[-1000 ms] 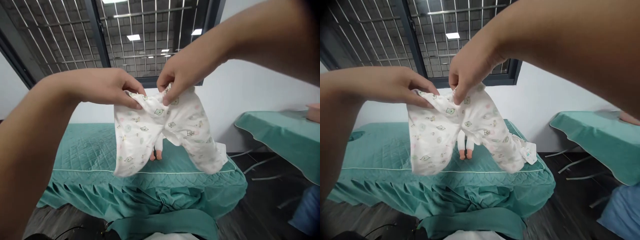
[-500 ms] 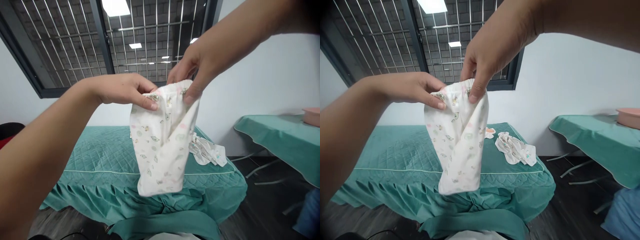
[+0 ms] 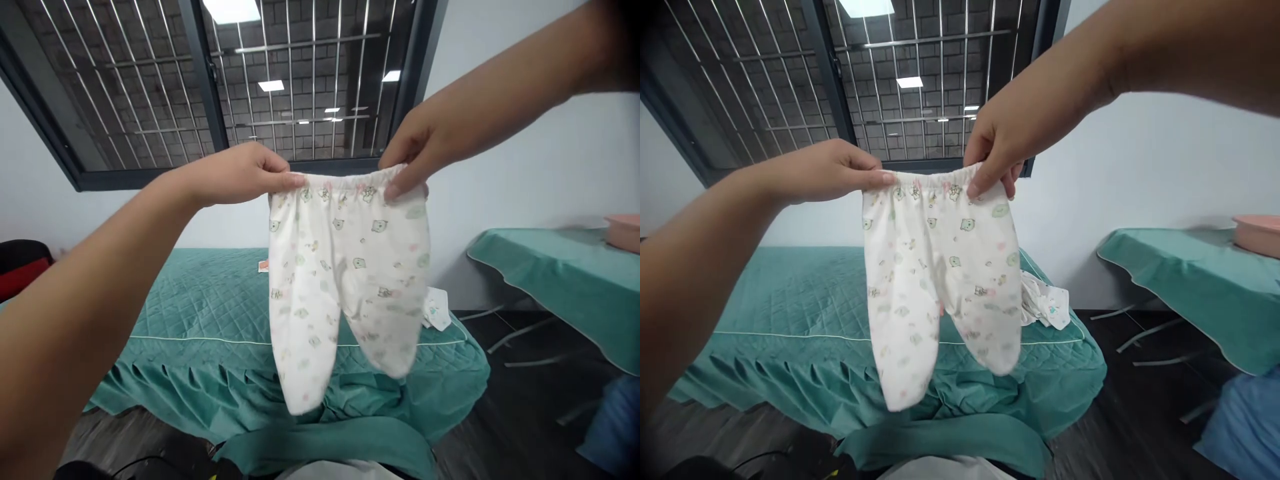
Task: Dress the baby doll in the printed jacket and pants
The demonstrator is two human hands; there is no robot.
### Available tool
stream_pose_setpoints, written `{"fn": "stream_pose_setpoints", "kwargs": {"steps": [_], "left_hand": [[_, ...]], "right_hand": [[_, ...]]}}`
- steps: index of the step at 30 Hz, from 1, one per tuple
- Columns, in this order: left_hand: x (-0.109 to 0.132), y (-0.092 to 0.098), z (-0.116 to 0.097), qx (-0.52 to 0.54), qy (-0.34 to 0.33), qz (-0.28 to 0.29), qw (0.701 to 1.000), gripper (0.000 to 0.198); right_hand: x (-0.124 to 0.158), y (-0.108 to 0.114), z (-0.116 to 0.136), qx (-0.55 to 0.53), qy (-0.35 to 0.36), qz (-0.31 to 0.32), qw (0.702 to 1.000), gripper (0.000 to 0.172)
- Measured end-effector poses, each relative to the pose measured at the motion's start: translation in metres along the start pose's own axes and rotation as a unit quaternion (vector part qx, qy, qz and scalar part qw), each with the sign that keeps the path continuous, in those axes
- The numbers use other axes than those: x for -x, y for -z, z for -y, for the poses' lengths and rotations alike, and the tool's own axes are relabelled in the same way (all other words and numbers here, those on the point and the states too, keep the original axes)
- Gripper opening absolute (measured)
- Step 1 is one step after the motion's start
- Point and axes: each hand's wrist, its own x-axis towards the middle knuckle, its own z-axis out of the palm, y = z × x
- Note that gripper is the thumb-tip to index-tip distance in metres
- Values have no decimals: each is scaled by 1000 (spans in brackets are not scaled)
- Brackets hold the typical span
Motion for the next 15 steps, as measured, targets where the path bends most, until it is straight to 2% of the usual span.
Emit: {"fn": "stream_pose_setpoints", "kwargs": {"steps": [3, 5, 6, 8, 9, 10, 11, 12, 14, 15], "left_hand": [[3, -15, -7, -96, -11, 9, 995, 48], [2, -28, -9, -58, -34, -48, 997, 62], [1, -36, -6, -24, -44, -58, 997, 65], [-1, -55, 7, 69, -72, -63, 993, 58], [-2, -66, 19, 118, -88, -72, 986, 56], [-3, -77, 34, 165, -100, -95, 977, 65], [-2, -89, 53, 197, -96, -134, 966, 80], [-1, -102, 74, 212, -85, -180, 957, 87], [5, -128, 123, 209, -36, -245, 946, 76], [10, -141, 149, 204, 3, -258, 944, 64]], "right_hand": [[-10, -11, -3, -28, 150, -27, 988, 43], [-19, -23, 1, -86, 237, -50, 966, 42], [-25, -31, 5, -129, 268, -51, 954, 40], [-43, -47, 13, -228, 315, -31, 921, 35], [-55, -56, 17, -278, 332, -20, 901, 33], [-68, -65, 21, -327, 344, -8, 880, 31], [-84, -76, 24, -375, 350, -1, 858, 30], [-101, -87, 26, -415, 349, 6, 840, 29], [-140, -115, 28, -451, 330, 27, 829, 26], [-161, -131, 26, -435, 323, 43, 840, 25]]}}
